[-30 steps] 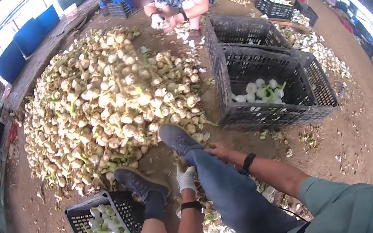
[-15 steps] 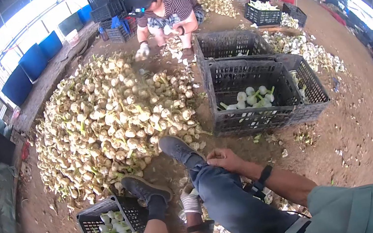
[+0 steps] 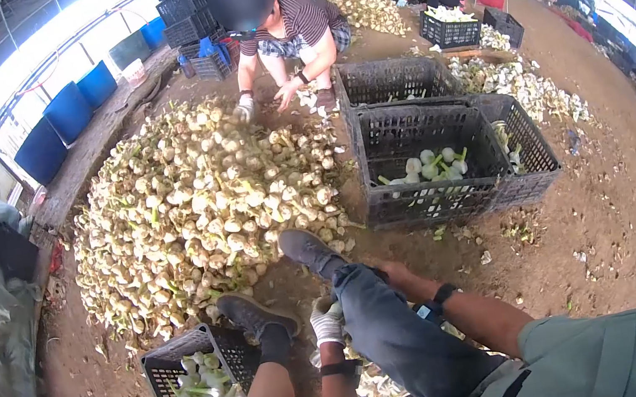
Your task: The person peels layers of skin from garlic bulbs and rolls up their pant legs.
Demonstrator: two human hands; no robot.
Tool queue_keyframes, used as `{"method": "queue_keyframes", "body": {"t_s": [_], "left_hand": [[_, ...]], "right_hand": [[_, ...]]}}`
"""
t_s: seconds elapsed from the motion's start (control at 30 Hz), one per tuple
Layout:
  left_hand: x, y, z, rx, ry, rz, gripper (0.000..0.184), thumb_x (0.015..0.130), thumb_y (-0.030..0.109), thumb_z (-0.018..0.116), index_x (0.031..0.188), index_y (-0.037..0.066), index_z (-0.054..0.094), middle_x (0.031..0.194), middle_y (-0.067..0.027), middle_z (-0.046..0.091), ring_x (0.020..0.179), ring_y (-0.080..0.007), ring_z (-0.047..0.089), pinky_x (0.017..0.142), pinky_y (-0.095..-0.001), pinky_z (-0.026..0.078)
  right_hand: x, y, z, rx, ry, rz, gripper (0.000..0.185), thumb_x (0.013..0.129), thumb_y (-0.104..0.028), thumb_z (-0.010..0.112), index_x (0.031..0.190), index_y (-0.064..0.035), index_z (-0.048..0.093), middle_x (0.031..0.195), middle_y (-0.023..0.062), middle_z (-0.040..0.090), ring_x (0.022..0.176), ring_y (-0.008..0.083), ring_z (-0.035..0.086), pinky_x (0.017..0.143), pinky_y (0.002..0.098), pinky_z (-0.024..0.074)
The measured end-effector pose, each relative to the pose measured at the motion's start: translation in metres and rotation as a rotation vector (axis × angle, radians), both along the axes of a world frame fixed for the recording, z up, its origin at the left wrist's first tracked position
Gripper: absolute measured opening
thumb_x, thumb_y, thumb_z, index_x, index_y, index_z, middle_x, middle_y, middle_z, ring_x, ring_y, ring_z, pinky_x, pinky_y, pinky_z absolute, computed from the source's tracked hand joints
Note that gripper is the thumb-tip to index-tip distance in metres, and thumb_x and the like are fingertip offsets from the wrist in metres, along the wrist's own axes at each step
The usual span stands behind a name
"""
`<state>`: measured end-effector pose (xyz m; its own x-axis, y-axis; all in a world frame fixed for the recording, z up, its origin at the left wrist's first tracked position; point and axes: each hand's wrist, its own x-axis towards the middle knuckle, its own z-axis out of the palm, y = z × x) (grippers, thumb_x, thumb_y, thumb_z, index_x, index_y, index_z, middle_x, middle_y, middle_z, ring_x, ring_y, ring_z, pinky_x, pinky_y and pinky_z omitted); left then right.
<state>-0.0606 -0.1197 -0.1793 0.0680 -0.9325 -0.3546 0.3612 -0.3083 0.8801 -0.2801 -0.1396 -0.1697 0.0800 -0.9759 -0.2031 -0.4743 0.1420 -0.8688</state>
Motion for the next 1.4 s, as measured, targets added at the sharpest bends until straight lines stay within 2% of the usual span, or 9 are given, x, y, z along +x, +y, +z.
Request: {"method": "queue_keyframes", "body": {"t_s": [0.07, 0.3, 0.37, 0.67, 0.8, 0.87, 1.1, 1.17, 1.4], "left_hand": [[0.001, 0.002, -0.007, -0.052, 0.044, 0.008, 0.018, 0.077, 0.002, 0.069, 0.095, 0.004, 0.066, 0.08, -0.0016, 0.064, 0.066, -0.0108, 0.055, 0.058, -0.026, 0.045], [-0.016, 0.007, -0.106, -0.074, 0.25, 0.169, 0.014, 0.086, 0.007, 0.067, 0.099, 0.003, 0.066, 0.088, -0.0019, 0.065, 0.078, -0.0131, 0.057, 0.074, -0.0266, 0.047], [-0.015, 0.012, -0.087, -0.061, 0.194, 0.132, 0.014, 0.086, 0.007, 0.066, 0.1, 0.002, 0.065, 0.091, -0.0028, 0.066, 0.08, -0.0138, 0.057, 0.076, -0.0273, 0.047], [-0.007, 0.023, -0.02, -0.015, 0.424, 0.09, 0.023, 0.096, 0.021, 0.051, 0.111, 0.007, 0.063, 0.106, -0.007, 0.065, 0.093, -0.0217, 0.061, 0.085, -0.0364, 0.051], [-0.017, 0.033, 0.016, 0.13, 0.805, 0.126, 0.031, 0.098, 0.03, 0.048, 0.113, 0.007, 0.063, 0.111, -0.0086, 0.065, 0.101, -0.0238, 0.059, 0.094, -0.0379, 0.047], [-0.018, 0.035, 0.011, 0.201, 0.802, 0.079, 0.037, 0.098, 0.035, 0.047, 0.115, 0.007, 0.062, 0.114, -0.0092, 0.064, 0.104, -0.0253, 0.058, 0.098, -0.0382, 0.044], [-0.015, 0.053, -0.022, 0.196, 0.54, 0.067, 0.053, 0.098, 0.045, 0.042, 0.124, 0.002, 0.058, 0.124, -0.0143, 0.06, 0.113, -0.0305, 0.055, 0.103, -0.0415, 0.04], [-0.012, 0.065, -0.012, 0.241, 0.525, 0.097, 0.047, 0.1, 0.038, 0.04, 0.124, 0.002, 0.057, 0.125, -0.0121, 0.06, 0.112, -0.0285, 0.055, 0.102, -0.0385, 0.041], [-0.013, 0.083, -0.072, 0.08, 0.12, 0.194, 0.029, 0.097, 0.028, 0.05, 0.119, 0.011, 0.06, 0.104, -0.006, 0.066, 0.086, -0.0184, 0.062, 0.07, -0.0399, 0.051]], "right_hand": [[0.008, 0.001, -0.005, 0.314, -0.793, -0.343, 0.025, 0.092, -0.021, 0.054, 0.102, -0.0032, 0.068, 0.094, 0.0049, 0.065, 0.086, 0.0175, 0.058, 0.078, 0.0322, 0.0462], [0.003, 0.011, 0.008, -0.14, -0.365, -0.068, 0.024, 0.09, -0.018, 0.057, 0.109, -0.0064, 0.067, 0.098, 0.0051, 0.066, 0.094, 0.0192, 0.06, 0.086, 0.0337, 0.0471], [-0.004, 0.002, -0.003, -0.423, 0.319, 0.138, 0.025, 0.09, -0.018, 0.057, 0.109, -0.0054, 0.067, 0.101, 0.0042, 0.066, 0.092, 0.0183, 0.061, 0.086, 0.0339, 0.0484], [0.009, 0.016, -0.014, 0.307, -0.688, -0.21, 0.03, 0.093, -0.021, 0.054, 0.113, -0.0022, 0.064, 0.108, 0.0122, 0.067, 0.093, 0.0229, 0.064, 0.084, 0.0351, 0.0502], [0.006, 0.021, -0.011, -0.122, 0.069, 0.042, 0.034, 0.096, -0.027, 0.053, 0.112, 0.0, 0.066, 0.111, 0.0054, 0.065, 0.096, 0.0136, 0.06, 0.087, 0.0302, 0.0482], [0.009, 0.029, -0.012, 0.341, -0.816, -0.271, 0.04, 0.096, -0.034, 0.055, 0.115, 0.0001, 0.065, 0.115, 0.0056, 0.065, 0.1, 0.0146, 0.059, 0.09, 0.0303, 0.0471], [0.006, 0.039, 0.035, 0.506, -0.99, -0.254, 0.043, 0.096, -0.038, 0.057, 0.112, 0.0007, 0.065, 0.111, 0.0055, 0.066, 0.096, 0.0129, 0.058, 0.083, 0.0301, 0.0471], [0.002, 0.048, 0.08, 0.298, -0.361, -0.115, 0.038, 0.099, -0.033, 0.051, 0.113, -0.0014, 0.067, 0.106, 0.0041, 0.067, 0.095, 0.0094, 0.058, 0.085, 0.028, 0.0469], [-0.006, 0.023, 0.086, 0.082, 0.018, -0.038, 0.042, 0.093, -0.038, 0.06, 0.098, 0.0035, 0.069, 0.08, 0.0034, 0.067, 0.077, 0.0101, 0.059, 0.07, 0.0266, 0.0477]]}}
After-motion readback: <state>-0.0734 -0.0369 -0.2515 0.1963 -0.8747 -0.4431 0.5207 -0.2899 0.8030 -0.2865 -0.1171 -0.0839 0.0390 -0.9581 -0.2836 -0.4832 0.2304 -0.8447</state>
